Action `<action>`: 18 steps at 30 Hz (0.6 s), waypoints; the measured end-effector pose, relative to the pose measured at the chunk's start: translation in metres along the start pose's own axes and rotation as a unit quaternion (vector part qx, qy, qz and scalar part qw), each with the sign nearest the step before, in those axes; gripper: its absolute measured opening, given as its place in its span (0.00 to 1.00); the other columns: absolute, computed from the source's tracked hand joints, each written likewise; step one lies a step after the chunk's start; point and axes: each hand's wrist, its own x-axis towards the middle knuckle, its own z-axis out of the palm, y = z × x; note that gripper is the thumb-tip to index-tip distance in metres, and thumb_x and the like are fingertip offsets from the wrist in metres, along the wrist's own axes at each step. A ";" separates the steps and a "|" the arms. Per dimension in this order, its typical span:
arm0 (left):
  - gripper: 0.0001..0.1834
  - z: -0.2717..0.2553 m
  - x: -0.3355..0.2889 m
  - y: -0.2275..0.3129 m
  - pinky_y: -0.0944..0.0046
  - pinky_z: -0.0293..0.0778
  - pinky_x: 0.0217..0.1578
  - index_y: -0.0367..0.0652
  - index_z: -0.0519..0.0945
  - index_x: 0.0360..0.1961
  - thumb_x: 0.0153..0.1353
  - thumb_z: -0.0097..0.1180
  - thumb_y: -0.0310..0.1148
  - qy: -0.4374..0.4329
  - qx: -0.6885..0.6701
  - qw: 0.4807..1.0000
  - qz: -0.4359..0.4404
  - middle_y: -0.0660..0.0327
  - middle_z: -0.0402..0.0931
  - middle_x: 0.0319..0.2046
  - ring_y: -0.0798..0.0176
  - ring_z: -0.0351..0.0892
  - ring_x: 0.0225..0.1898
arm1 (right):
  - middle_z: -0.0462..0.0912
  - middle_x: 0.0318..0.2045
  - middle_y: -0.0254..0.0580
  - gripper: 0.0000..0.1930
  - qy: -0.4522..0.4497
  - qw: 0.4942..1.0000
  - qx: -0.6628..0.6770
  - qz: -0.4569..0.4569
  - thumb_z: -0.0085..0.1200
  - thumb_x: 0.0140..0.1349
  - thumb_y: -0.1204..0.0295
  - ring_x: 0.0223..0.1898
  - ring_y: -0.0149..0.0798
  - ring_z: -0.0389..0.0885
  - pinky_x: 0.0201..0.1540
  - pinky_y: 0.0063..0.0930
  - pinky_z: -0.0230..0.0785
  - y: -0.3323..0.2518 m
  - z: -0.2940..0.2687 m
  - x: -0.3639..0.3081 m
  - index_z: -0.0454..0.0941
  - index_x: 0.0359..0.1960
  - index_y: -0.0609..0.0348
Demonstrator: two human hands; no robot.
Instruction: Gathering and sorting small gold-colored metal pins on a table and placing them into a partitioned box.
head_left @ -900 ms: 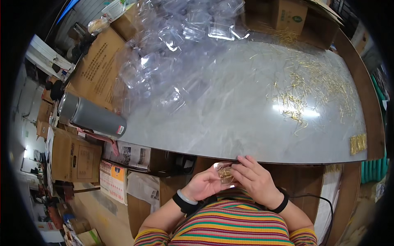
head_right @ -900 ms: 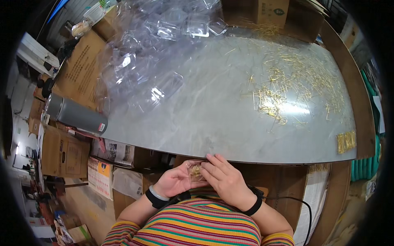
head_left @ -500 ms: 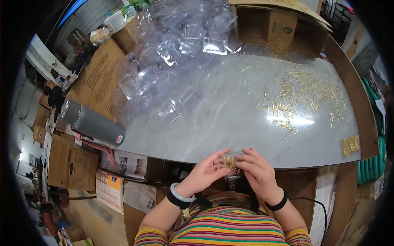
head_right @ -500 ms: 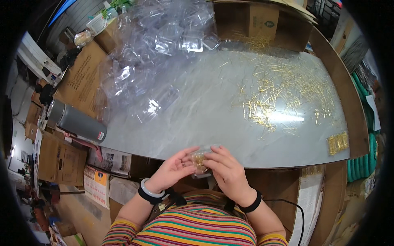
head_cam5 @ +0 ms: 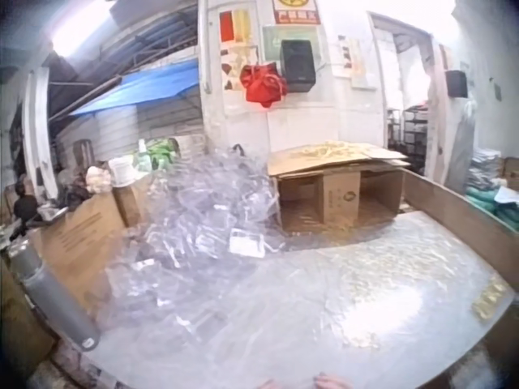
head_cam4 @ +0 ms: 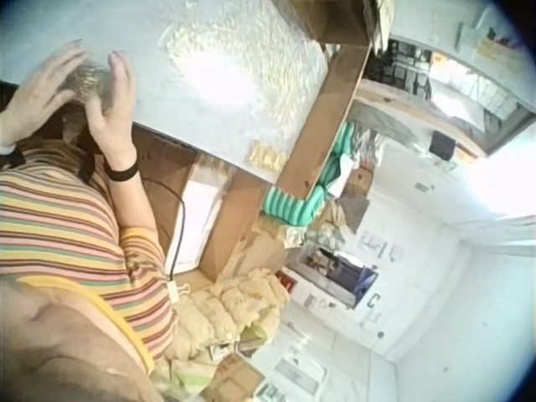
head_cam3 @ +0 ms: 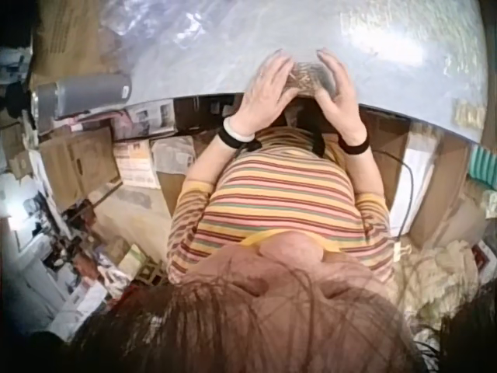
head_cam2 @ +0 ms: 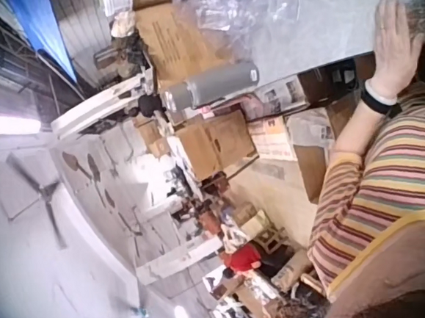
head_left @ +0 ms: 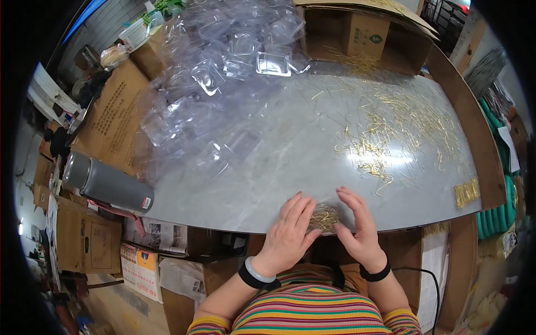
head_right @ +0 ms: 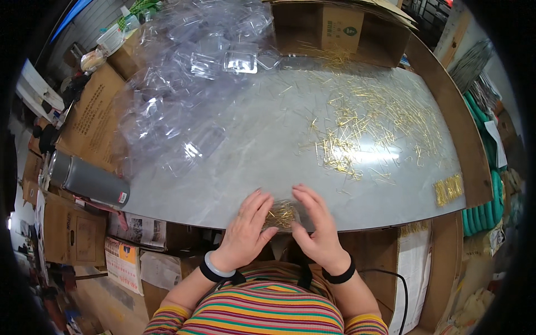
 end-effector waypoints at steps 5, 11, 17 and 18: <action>0.31 0.003 0.001 0.002 0.47 0.65 0.65 0.33 0.67 0.66 0.64 0.59 0.34 0.000 0.025 1.000 -0.004 0.45 0.64 0.65 0.38 0.61 0.69 | 0.76 0.59 0.54 0.27 -0.005 0.987 -0.161 -0.018 0.58 0.59 0.81 0.63 0.56 0.72 0.63 0.43 0.66 -0.001 -0.004 -0.013 0.71 0.62 0.65; 0.31 0.003 0.004 0.002 0.44 0.59 0.68 0.33 0.67 0.67 0.65 0.58 0.34 -0.013 0.045 0.999 0.010 0.46 0.63 0.66 0.37 0.57 0.70 | 0.83 0.45 0.49 0.21 0.013 0.990 -0.138 -0.004 0.56 0.62 0.82 0.48 0.51 0.81 0.51 0.40 0.72 0.011 -0.004 -0.004 0.75 0.58 0.61; 0.31 0.001 0.004 0.002 0.40 0.54 0.70 0.34 0.68 0.67 0.65 0.57 0.36 -0.032 0.091 0.995 0.023 0.51 0.62 0.69 0.41 0.56 0.72 | 0.82 0.37 0.48 0.16 -0.009 0.995 -0.096 0.037 0.57 0.61 0.82 0.40 0.51 0.81 0.44 0.39 0.73 0.011 -0.009 0.010 0.76 0.52 0.62; 0.31 0.000 0.005 0.002 0.40 0.54 0.70 0.34 0.68 0.67 0.65 0.57 0.36 -0.035 0.092 0.995 0.023 0.51 0.62 0.69 0.41 0.56 0.72 | 0.81 0.36 0.48 0.16 -0.012 0.994 -0.107 0.035 0.57 0.61 0.82 0.40 0.51 0.81 0.44 0.40 0.73 0.008 -0.009 0.011 0.76 0.51 0.62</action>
